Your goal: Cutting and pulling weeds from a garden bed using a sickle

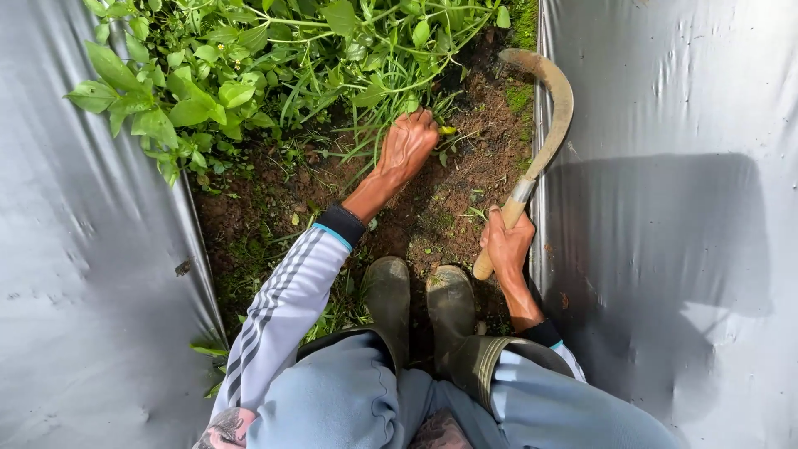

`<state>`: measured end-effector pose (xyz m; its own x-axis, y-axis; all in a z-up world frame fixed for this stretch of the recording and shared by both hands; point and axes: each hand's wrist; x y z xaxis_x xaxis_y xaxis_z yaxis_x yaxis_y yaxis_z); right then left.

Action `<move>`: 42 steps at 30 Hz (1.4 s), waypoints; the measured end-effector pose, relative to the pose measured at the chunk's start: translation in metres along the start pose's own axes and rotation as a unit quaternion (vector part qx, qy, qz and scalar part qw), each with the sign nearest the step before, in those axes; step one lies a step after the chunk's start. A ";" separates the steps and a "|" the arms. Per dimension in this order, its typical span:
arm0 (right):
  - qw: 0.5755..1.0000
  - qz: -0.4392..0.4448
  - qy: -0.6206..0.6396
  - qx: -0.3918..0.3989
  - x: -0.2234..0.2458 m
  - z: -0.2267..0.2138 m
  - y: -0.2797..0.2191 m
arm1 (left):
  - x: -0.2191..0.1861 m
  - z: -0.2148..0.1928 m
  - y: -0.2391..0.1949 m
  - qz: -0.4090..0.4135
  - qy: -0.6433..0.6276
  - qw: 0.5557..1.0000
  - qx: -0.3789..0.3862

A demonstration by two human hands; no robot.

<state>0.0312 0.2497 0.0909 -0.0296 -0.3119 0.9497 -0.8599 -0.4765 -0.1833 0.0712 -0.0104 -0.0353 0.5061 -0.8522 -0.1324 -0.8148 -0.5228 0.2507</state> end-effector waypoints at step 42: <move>0.989 0.123 0.026 0.074 0.019 0.004 -0.030 | 0.014 -0.045 -0.010 0.001 -0.057 0.998 0.009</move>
<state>0.0587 0.2546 0.1129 -0.2578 -0.3923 0.8830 -0.7401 -0.5073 -0.4415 0.0992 -0.0157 0.0035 0.4698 -0.8496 -0.2398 -0.8215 -0.5202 0.2336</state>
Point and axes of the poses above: each hand's wrist, its own y-axis towards the middle knuckle, its own z-axis out of the palm, x = y × z, and after that the axes turned 15 degrees about -z, right-handed
